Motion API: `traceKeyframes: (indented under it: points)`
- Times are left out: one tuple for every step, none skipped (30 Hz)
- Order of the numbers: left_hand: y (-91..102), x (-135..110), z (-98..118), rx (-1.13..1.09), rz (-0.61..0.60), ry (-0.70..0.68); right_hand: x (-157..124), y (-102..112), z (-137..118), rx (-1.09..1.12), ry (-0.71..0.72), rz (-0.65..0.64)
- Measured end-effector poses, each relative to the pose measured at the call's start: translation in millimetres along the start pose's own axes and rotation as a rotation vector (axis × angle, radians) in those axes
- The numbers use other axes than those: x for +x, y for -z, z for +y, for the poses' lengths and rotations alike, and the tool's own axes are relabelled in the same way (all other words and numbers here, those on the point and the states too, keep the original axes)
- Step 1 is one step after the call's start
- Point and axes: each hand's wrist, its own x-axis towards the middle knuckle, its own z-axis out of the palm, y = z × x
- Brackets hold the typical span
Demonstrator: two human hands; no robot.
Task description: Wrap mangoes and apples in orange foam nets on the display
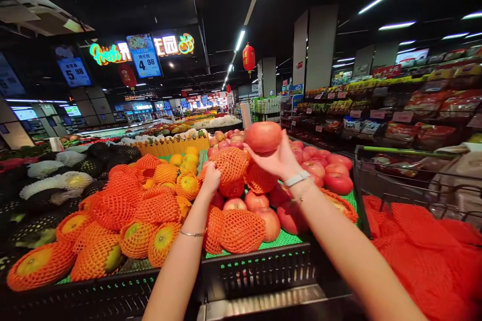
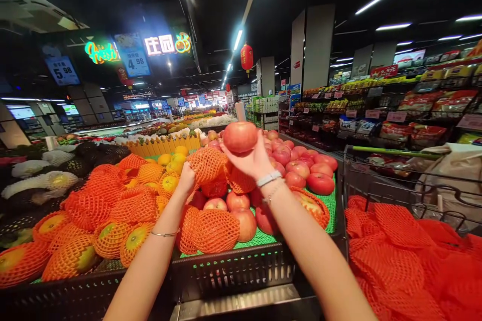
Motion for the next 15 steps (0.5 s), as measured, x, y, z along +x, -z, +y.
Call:
traceKeyframes:
  points:
    - [1.7, 1, 1, 0.019, 0.021, -0.026, 10, -5, 12, 0.083, -0.059, -0.034]
    - [3.3, 2, 2, 0.039, 0.035, -0.051, 17, -5, 22, 0.150, -0.099, -0.054]
    - [4.4, 2, 4, 0.062, 0.038, -0.073, 22, -3, 31, 0.199, -0.126, -0.065]
    - [5.1, 3, 7, 0.085, 0.028, -0.094, 25, 1, 38, 0.228, -0.137, -0.070]
    - [5.2, 3, 10, 0.109, 0.006, -0.111, 26, 7, 44, 0.235, -0.134, -0.072]
    - [4.8, 3, 12, 0.130, -0.021, -0.126, 25, 13, 48, 0.222, -0.123, -0.076]
    - [4.2, 2, 15, 0.148, -0.044, -0.141, 22, 18, 49, 0.192, -0.109, -0.084]
    - [3.6, 2, 16, 0.160, -0.067, -0.151, 19, 22, 49, 0.152, -0.090, -0.097]
    - [3.1, 1, 17, 0.166, -0.093, -0.153, 15, 24, 48, 0.112, -0.067, -0.107]
    - [3.1, 0, 17, 0.167, -0.116, -0.148, 11, 25, 47, 0.075, -0.043, -0.111]
    - [3.3, -1, 16, 0.166, -0.136, -0.140, 8, 23, 45, 0.045, -0.024, -0.108]
    - [3.9, -2, 15, 0.167, -0.150, -0.133, 5, 21, 43, 0.021, -0.016, -0.103]
    - [4.4, -3, 13, 0.167, -0.156, -0.127, 3, 18, 41, 0.006, -0.025, -0.102]
    - [5.0, -3, 11, 0.160, -0.138, -0.125, 1, 16, 40, -0.001, -0.048, -0.109]
    - [5.3, -4, 9, 0.149, -0.104, -0.126, 1, 14, 40, 0.001, -0.080, -0.124]
